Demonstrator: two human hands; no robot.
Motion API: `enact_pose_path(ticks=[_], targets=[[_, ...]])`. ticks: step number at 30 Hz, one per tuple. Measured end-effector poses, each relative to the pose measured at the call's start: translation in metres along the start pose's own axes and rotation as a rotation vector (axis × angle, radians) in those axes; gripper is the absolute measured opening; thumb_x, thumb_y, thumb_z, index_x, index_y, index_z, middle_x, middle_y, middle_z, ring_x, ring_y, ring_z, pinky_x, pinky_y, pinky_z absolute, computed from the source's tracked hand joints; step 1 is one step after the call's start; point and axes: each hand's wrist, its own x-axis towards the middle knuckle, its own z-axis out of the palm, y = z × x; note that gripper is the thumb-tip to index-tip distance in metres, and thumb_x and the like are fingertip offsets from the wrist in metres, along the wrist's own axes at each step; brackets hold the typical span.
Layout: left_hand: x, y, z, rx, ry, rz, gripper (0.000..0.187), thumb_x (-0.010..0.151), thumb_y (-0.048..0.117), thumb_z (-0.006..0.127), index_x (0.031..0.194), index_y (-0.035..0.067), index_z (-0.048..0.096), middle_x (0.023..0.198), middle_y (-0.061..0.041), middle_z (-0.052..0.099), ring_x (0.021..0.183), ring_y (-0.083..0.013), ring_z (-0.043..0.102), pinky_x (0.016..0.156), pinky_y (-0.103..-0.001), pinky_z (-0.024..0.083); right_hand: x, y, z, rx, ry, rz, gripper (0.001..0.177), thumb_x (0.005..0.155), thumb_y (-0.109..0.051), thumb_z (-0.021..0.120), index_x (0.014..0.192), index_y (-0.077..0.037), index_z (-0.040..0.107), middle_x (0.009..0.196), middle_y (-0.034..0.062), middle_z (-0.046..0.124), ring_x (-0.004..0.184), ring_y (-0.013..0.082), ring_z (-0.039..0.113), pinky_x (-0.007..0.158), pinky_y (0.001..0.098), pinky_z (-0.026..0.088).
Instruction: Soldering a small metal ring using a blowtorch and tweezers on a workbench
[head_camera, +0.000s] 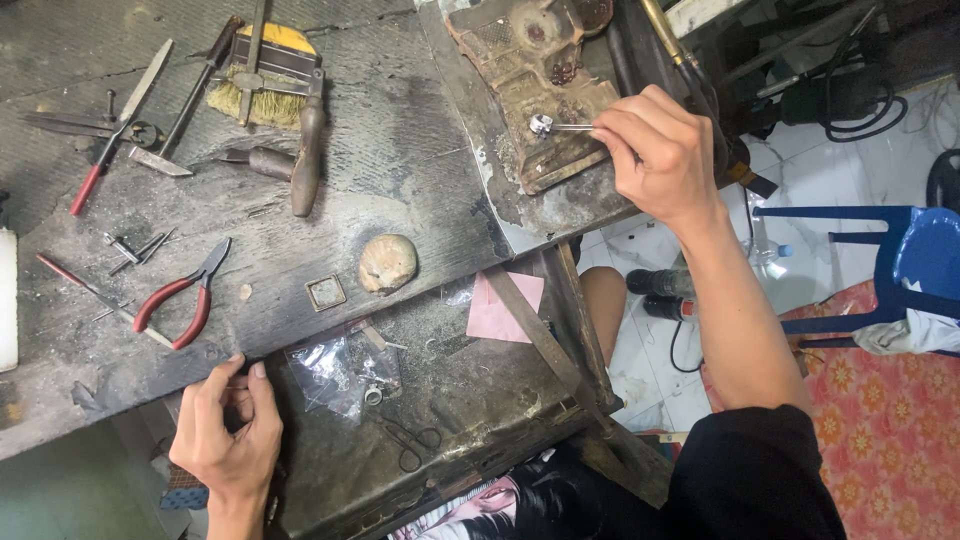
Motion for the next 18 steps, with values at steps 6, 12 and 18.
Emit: enact_pose_path(ticks=[6,12,18], targets=[[-0.001,-0.002,0.000,0.008,0.002,0.003,0.014,0.104,-0.011,0.080,0.116,-0.011,0.073,0.073,-0.009,0.058,0.066,-0.0185,0.056,0.069,-0.032,0.051,0.000,-0.001,-0.003,0.022,-0.009,0.023,0.012,0.103,0.012,0.075,0.094,0.005,0.074,0.093,0.0121,0.071,0.083,0.0258,0.066,0.058,0.0309,0.048],[0.001,0.001,-0.001,-0.024,-0.010,-0.014,0.014,0.105,-0.011,0.077,0.118,-0.012,0.072,0.075,-0.010,0.057,0.065,-0.0189,0.053,0.071,-0.032,0.050,-0.021,0.010,0.012,0.090,0.011,0.033,0.004,0.099,0.015,0.072,0.102,0.015,0.072,0.095,0.0265,0.072,0.082,0.0321,0.068,0.075,0.0367,0.058],[0.000,0.000,0.000,0.030,-0.001,0.006,0.013,0.106,-0.009,0.078,0.118,-0.010,0.073,0.072,-0.006,0.056,0.067,-0.0203,0.054,0.071,-0.034,0.050,-0.013,-0.062,0.016,0.131,-0.001,-0.028,0.007,0.099,0.010,0.066,0.099,0.012,0.073,0.091,0.0240,0.074,0.082,0.0301,0.071,0.074,0.0299,0.065]])
